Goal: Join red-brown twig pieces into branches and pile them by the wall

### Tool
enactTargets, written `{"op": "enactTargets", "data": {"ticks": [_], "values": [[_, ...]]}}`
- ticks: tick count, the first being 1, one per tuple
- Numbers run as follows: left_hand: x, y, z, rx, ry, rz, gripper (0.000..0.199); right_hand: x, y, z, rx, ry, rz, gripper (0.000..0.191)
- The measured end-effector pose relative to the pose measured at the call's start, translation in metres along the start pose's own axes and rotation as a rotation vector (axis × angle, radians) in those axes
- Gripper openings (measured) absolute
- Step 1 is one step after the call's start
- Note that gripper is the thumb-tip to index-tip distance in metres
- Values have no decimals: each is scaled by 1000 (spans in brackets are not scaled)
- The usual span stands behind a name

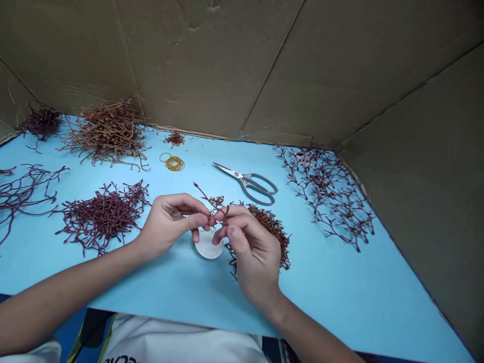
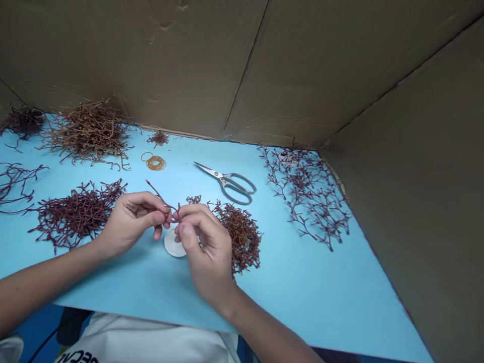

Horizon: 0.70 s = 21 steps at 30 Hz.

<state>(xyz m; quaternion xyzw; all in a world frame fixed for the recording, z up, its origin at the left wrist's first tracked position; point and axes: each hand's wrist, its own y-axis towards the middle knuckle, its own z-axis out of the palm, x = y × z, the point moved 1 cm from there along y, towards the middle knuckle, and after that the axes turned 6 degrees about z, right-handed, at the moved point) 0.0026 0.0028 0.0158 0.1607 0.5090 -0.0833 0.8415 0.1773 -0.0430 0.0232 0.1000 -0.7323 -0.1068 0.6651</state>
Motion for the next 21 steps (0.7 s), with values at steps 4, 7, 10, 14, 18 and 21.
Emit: {"op": "enactTargets", "data": {"ticks": [4,7,10,14,18,21], "values": [[-1,-1,2,-51,55,34,8,0,0,1,7,-28,-7,30],[-2,-2,2,-84,130,56,10,-1,0,1,8,-65,-14,29],[-3,-3,3,-112,213,75,11,-1,0,1,10,-74,-17,28],[-4,-5,3,-131,296,96,15,-1,0,1,14,-75,-5,27],[-4,-6,4,-137,339,109,17,-2,0,0,12,-80,-1,27],[-5,-7,4,-142,346,113,18,-2,0,1,13,-85,-6,27]]}}
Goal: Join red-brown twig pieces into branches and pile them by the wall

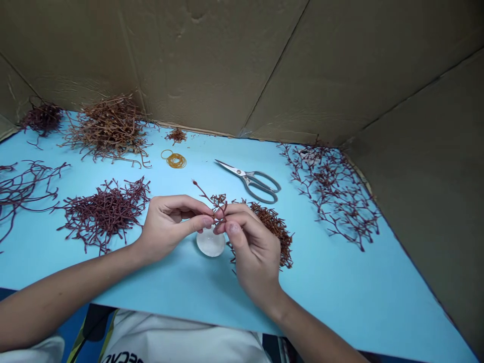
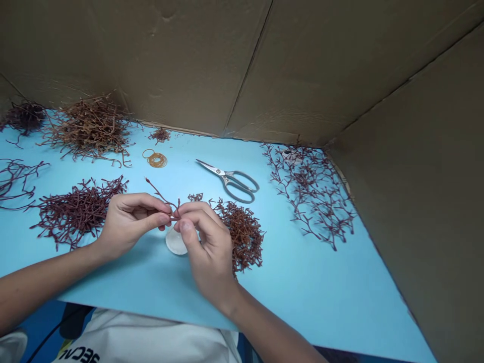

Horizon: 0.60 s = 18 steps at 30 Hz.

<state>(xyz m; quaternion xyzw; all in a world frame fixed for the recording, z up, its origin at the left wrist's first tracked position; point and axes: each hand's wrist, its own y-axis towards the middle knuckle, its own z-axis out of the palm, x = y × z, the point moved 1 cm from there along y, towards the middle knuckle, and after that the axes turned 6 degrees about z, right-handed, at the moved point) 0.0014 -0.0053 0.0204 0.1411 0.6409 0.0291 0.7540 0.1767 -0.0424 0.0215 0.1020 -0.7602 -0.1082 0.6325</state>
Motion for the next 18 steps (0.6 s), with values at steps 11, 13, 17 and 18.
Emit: {"op": "enactTargets", "data": {"ticks": [11,13,17,18], "values": [[-2,0,0,6,-19,18,9,-2,0,-1,-6,9,6,25],[-1,-1,0,8,-20,24,10,-2,0,-1,-11,-2,3,24],[-1,-2,-2,15,-4,50,12,-2,-1,0,-10,-22,-22,23],[-1,-3,-2,15,-1,54,12,-2,-2,0,-10,-25,-24,22]]}}
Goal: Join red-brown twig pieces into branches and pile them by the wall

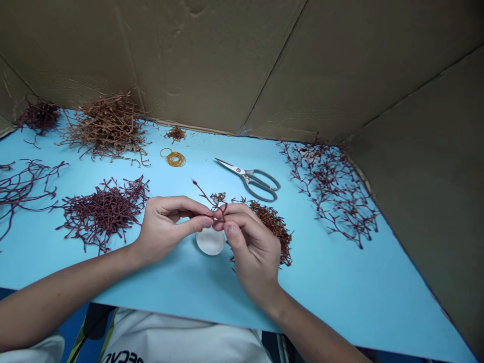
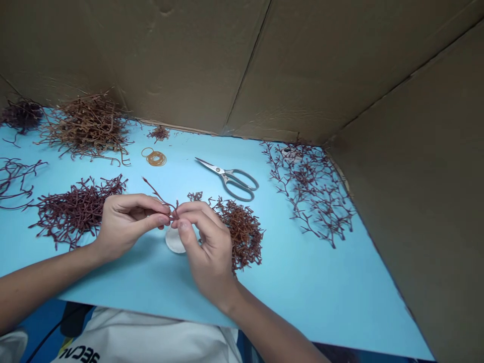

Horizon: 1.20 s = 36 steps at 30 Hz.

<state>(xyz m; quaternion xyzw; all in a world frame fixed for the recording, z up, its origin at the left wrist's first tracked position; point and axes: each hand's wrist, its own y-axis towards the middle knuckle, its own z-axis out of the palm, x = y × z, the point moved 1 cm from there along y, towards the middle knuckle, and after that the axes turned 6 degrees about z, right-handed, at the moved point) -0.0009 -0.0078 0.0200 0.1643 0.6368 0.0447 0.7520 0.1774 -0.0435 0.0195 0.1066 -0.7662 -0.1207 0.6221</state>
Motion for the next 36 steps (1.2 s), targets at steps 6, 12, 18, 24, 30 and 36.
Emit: {"op": "enactTargets", "data": {"ticks": [6,12,18,24,30,36], "values": [[1,-1,-1,-7,42,-1,8,-1,0,0,21,-12,1,23],[0,-1,0,22,28,19,10,-1,-1,0,27,-16,-15,21],[2,-1,-1,47,0,43,12,-1,-1,-1,23,-20,-3,22],[5,-2,-4,39,-3,15,39,-1,1,-2,53,-41,-22,24],[3,-1,-4,64,2,10,50,-2,3,-3,99,-66,-36,23],[5,-1,-5,58,28,13,56,-4,3,-2,107,-32,-3,22]]}}
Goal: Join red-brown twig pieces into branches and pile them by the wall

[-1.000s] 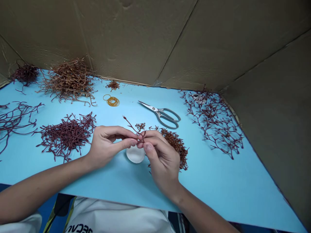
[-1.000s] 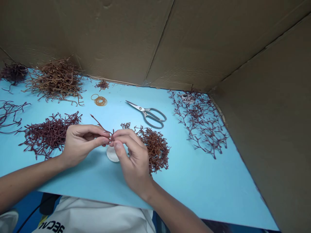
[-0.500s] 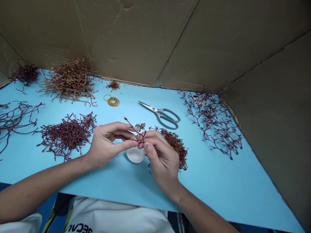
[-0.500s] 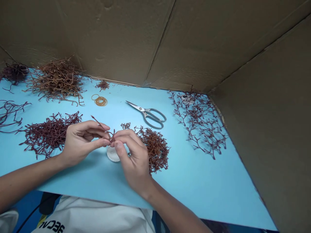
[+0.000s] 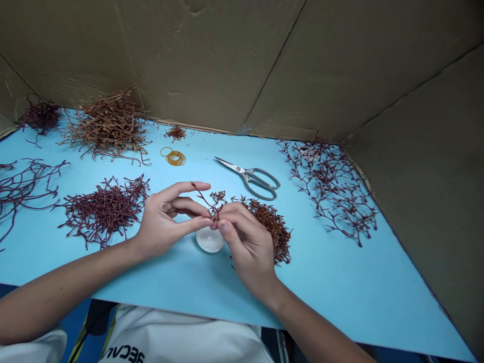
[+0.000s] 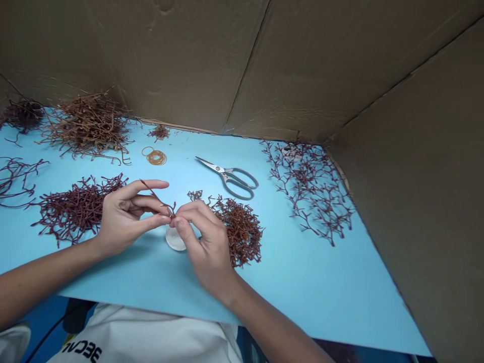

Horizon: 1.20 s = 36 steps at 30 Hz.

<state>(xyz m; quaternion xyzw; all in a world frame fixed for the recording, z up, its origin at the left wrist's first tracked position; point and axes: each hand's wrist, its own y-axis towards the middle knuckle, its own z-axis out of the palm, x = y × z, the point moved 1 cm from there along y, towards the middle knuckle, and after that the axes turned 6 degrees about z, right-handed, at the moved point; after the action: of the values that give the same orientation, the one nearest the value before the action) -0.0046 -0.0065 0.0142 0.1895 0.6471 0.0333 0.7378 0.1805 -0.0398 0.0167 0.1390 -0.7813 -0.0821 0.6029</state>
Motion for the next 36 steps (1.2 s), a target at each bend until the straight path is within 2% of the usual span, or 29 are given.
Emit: {"op": "enactTargets", "data": {"ticks": [5,7,10,13,15,18,21,23,25,29,36], "values": [[5,2,-3,38,-51,-4,68,-3,0,-1,-64,68,20,24],[9,6,-6,50,-37,-6,56,-4,2,-5,-100,54,22,22],[16,15,-14,15,55,-19,25,-7,6,-14,-146,35,40,17],[24,27,-22,21,250,-66,15,-12,11,-22,-196,68,83,15],[30,32,-25,108,432,-61,13,-15,14,-26,-228,97,110,14],[35,35,-22,302,644,38,19,-20,18,-27,-242,142,140,15],[39,34,-17,486,702,137,22,-24,20,-25,-233,208,192,17],[43,34,-15,574,680,155,21,-25,21,-24,-239,255,233,18],[45,35,-14,623,637,146,18,-26,20,-22,-248,291,259,18],[48,38,-12,643,594,140,14,-26,20,-20,-241,326,265,23],[51,37,-7,693,677,204,11,-24,19,-16,-219,302,286,22]]}}
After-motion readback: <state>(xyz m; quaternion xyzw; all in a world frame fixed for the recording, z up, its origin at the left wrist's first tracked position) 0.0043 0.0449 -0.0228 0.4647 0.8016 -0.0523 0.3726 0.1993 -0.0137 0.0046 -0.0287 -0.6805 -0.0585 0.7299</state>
